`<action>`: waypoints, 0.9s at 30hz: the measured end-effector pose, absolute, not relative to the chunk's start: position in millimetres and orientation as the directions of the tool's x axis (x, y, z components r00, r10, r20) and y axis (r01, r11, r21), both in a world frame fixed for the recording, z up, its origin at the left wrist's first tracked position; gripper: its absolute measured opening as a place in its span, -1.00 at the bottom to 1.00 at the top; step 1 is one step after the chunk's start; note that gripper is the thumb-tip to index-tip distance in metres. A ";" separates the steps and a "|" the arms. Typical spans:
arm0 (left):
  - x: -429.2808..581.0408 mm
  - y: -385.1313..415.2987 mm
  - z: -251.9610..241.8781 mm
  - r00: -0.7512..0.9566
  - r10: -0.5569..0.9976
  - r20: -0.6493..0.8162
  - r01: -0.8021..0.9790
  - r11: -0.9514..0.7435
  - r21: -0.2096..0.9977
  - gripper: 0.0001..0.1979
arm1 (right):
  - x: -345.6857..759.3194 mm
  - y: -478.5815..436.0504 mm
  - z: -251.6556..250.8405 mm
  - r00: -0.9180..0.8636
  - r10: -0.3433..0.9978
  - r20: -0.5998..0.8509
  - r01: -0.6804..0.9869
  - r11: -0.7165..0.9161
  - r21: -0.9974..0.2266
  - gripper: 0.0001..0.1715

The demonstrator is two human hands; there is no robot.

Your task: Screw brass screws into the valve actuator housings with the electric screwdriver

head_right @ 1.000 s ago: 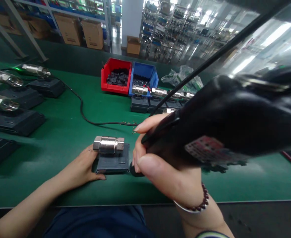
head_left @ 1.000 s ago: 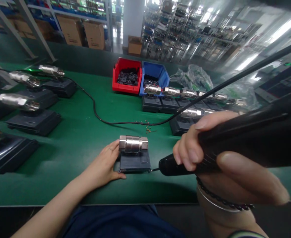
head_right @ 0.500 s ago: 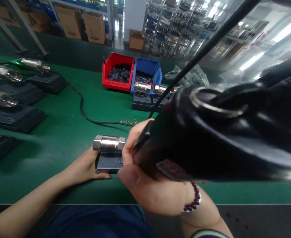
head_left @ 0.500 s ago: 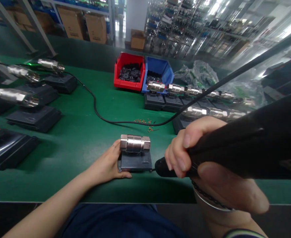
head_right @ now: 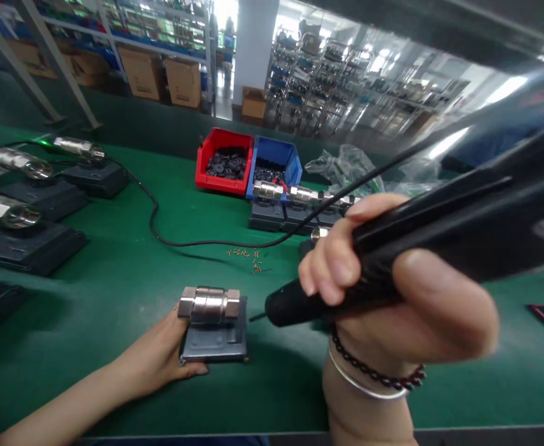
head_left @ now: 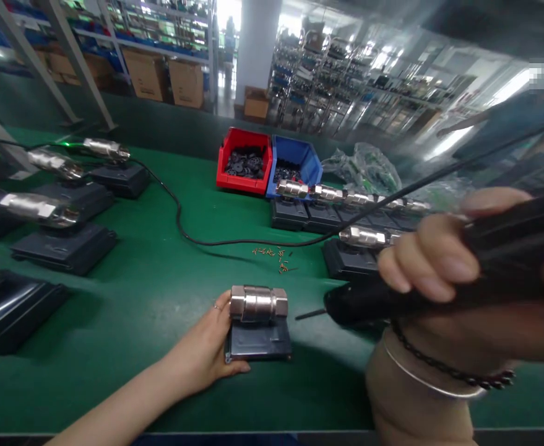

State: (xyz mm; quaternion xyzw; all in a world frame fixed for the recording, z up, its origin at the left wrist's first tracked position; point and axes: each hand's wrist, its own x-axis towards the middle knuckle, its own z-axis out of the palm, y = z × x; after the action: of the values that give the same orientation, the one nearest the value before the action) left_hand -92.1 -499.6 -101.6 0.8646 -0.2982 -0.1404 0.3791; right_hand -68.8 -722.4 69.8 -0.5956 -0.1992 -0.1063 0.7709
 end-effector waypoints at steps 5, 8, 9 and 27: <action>-76.4 -504.8 -77.3 0.696 -0.685 -0.217 -0.330 -0.573 0.750 -0.14 | -14.8 -708.2 44.9 0.750 -0.293 0.593 0.633 0.057 -0.772 -0.78; -56.0 -500.3 -62.3 0.571 -0.776 -0.268 -0.338 -0.520 0.785 -0.22 | 14.9 -699.0 12.4 0.712 -0.335 0.617 0.619 -0.118 -0.777 -0.80; -49.3 -498.9 -61.1 0.567 -0.779 -0.268 -0.330 -0.513 0.793 -0.27 | 22.2 -697.7 3.3 0.711 -0.339 0.616 0.601 -0.162 -0.783 -0.80; -33.3 -508.1 -104.3 0.939 -0.283 0.193 -0.310 -0.461 0.831 -0.79 | -13.7 -680.9 27.5 0.833 -0.230 0.503 0.548 0.226 -0.805 -0.76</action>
State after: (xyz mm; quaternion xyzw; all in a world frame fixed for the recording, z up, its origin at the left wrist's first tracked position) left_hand -33.3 -508.1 -104.3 0.8547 -0.1736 0.0136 0.4891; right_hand -13.7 -680.9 27.5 -0.5687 -0.1400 -0.2526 0.7702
